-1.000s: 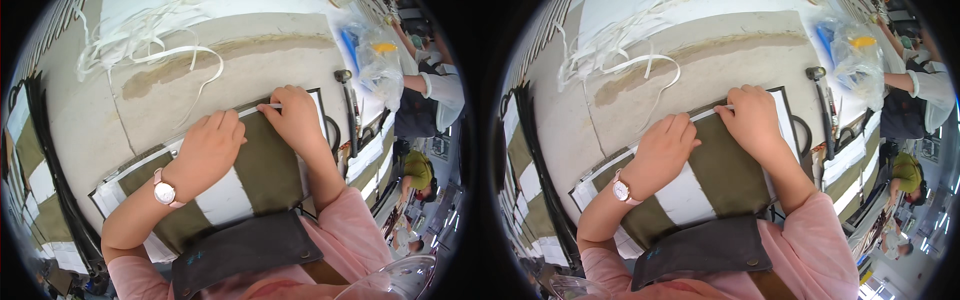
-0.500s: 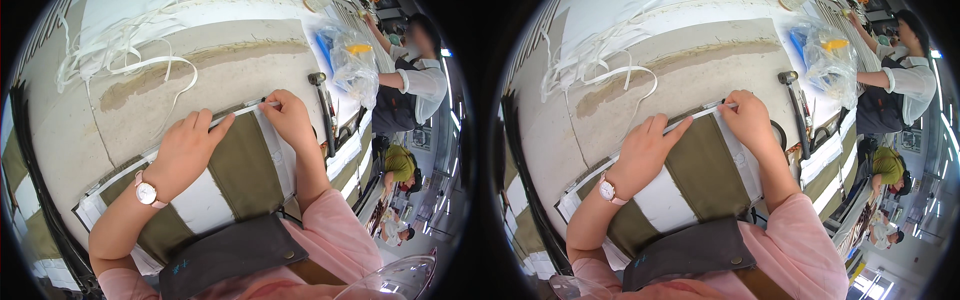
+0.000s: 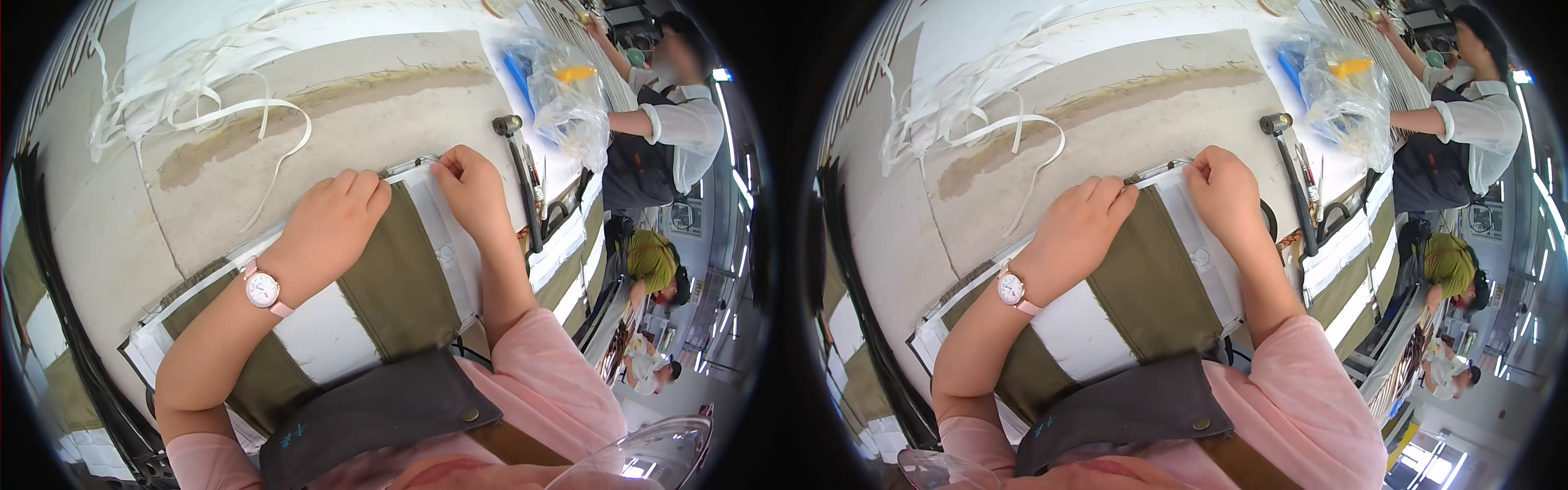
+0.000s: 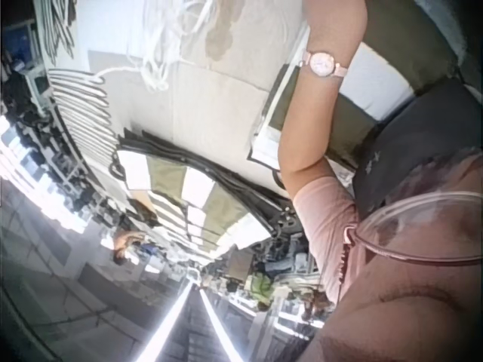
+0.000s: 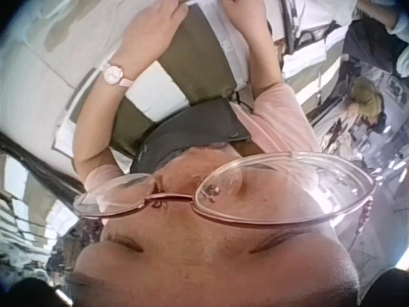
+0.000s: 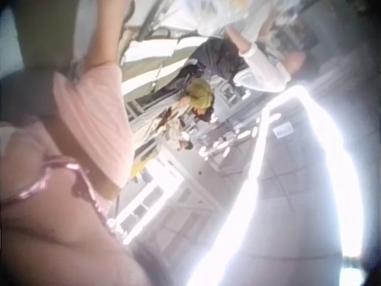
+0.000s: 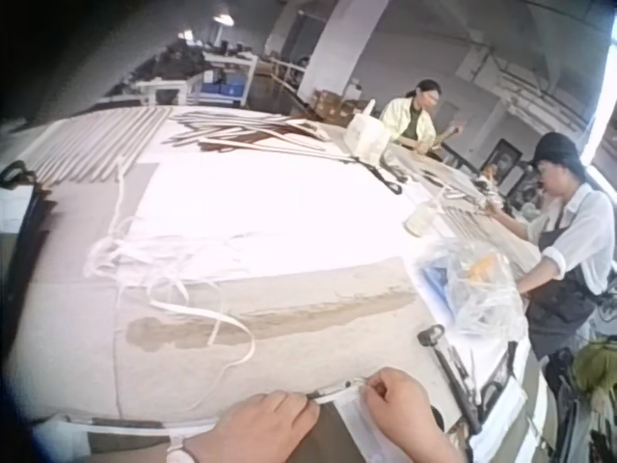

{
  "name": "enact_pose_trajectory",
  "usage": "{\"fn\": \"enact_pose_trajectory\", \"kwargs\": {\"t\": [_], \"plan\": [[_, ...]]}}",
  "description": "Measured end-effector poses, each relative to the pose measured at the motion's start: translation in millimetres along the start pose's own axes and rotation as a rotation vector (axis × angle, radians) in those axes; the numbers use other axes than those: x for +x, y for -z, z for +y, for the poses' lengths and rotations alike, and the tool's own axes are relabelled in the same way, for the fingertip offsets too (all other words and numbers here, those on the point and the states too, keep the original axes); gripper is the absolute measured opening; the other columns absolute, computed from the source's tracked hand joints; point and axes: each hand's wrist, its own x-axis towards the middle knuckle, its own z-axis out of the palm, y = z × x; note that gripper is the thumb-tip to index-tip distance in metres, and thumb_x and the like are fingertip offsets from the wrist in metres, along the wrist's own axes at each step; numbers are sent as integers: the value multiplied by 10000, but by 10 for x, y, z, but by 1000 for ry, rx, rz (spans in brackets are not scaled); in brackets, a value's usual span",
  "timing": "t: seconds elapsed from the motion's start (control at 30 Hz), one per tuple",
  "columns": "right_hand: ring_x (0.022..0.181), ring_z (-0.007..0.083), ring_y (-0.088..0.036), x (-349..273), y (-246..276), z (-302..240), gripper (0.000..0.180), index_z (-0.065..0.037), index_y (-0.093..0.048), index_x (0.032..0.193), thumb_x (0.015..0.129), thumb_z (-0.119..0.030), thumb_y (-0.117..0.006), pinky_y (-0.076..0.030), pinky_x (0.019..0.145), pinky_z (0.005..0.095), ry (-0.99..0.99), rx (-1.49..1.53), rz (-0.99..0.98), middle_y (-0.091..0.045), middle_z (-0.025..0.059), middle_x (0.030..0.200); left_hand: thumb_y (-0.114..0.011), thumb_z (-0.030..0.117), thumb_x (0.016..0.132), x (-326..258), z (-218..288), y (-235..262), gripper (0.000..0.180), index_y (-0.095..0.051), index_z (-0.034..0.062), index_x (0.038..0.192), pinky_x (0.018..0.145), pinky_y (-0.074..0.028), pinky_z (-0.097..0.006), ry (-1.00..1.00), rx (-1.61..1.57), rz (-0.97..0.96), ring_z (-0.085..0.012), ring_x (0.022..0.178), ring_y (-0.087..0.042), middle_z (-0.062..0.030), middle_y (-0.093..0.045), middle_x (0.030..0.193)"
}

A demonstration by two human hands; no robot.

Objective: The person assembles a green and white striped bag by hand. They thread white elastic straps through the fabric, fold the edges, and secure them with metal rivets using a hammer. The person repeats this process for multiple straps on the bag.

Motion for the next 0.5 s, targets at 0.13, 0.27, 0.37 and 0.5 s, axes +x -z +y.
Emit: {"fn": "enact_pose_trajectory", "kwargs": {"t": [0.13, 0.27, 0.37, 0.5], "plan": [[726, 302, -635, 32, -25, -29, 153, -4, -631, 843, 864, -147, -684, -498, 671, 410, -19, -38, -28, -662, 151, 790, -594, 57, 804, -12, 34, -27, 484, -595, 35, 1288, 809, -522, -333, 20, 9, 42, -223, 960, -573, -80, -540, 1053], [776, 354, -646, 61, -25, -54, 164, -10, -622, 831, 865, -158, -681, -505, 699, 448, -42, -54, -62, -666, 168, 829, -587, 39, 802, -25, 9, -19, 521, -591, 58, 1323, 813, -521, -338, 29, 2, 19, -228, 968, -574, -84, -529, 1055], [685, 272, -629, 69, -55, 9, 151, 8, -628, 850, 865, -129, -691, -493, 640, 384, 53, -112, -19, -658, 146, 767, -586, 28, 801, -11, 13, -16, 546, -591, 84, 1344, 809, -516, -341, 27, -9, 26, -230, 962, -571, -83, -521, 1040], [744, 322, -644, 17, -58, -23, 105, 1, -617, 873, 860, -84, -678, -508, 688, 420, 17, -55, 92, -666, 162, 823, -589, 20, 795, 23, 12, -21, 568, -596, 116, 1355, 796, -509, -342, 35, -11, 15, -234, 940, -565, -79, -510, 1013]]}}
